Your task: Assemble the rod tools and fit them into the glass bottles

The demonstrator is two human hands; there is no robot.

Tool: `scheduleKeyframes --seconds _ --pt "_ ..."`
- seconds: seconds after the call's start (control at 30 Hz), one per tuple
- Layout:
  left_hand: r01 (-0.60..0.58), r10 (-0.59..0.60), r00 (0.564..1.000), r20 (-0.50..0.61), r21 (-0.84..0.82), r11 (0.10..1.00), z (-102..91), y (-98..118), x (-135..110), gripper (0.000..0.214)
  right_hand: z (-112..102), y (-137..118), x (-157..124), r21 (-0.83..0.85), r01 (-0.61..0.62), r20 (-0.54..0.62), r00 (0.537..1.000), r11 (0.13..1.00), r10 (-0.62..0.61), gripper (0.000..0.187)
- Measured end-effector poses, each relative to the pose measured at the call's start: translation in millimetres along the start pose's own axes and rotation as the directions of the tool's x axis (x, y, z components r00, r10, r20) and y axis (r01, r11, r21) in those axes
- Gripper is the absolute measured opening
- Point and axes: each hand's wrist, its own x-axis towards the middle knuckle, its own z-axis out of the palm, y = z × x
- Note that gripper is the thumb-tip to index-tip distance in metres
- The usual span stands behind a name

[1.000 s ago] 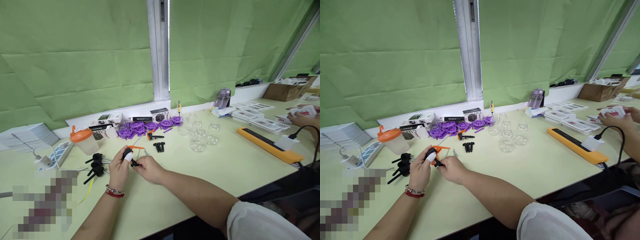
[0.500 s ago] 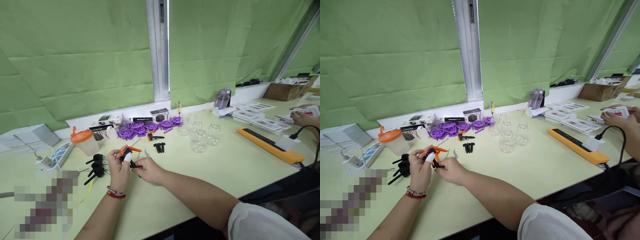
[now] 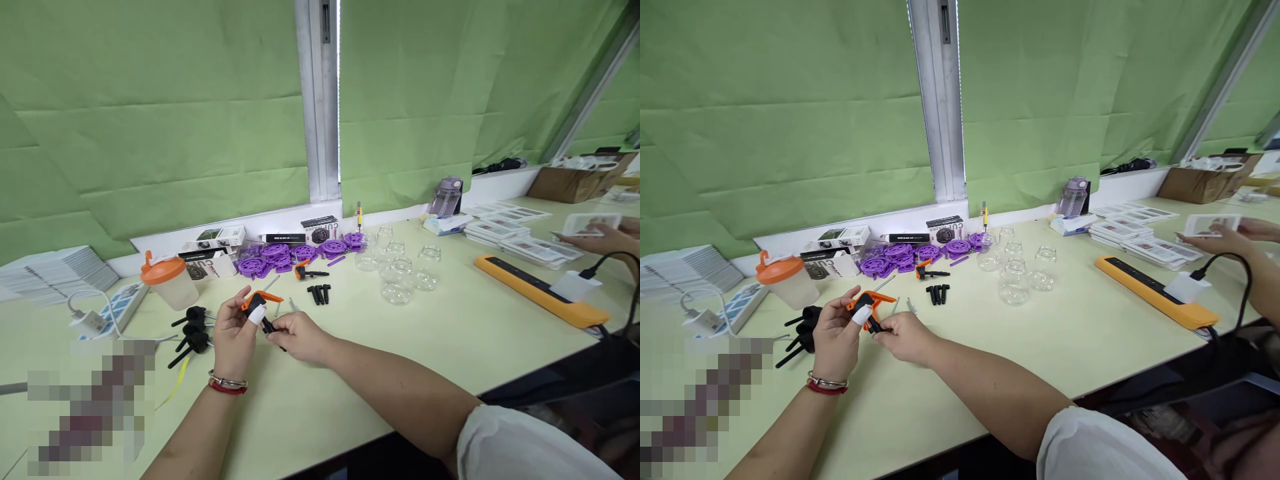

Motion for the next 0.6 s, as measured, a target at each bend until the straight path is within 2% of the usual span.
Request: scheduleKeyframes --seconds 0.2,0.37,0.47,0.6 --pt "-0.034 0.033 0.999 0.041 0.029 0.999 -1.5 2.4 1.8 0.033 -3.4 -4.7 0.7 0.113 -0.051 0.023 0.999 0.992 0.049 0.023" --pt "-0.048 0.056 0.978 0.200 -0.048 0.998 -2.8 3.4 1.2 0.040 -7.6 -9.4 -1.1 0.264 -0.038 0.047 0.999 0.964 0.027 0.027" --pt "-0.032 0.058 0.957 0.284 -0.096 0.995 -4.9 1.6 2.2 0.052 -9.2 -13.7 -2.3 0.321 -0.046 0.069 0.997 0.946 0.024 0.028" --pt "-0.063 0.079 0.928 0.363 -0.057 0.996 -8.2 -0.7 4.1 0.077 -8.3 -20.0 -3.0 0.446 -0.122 0.105 0.991 0.887 0.084 0.030"
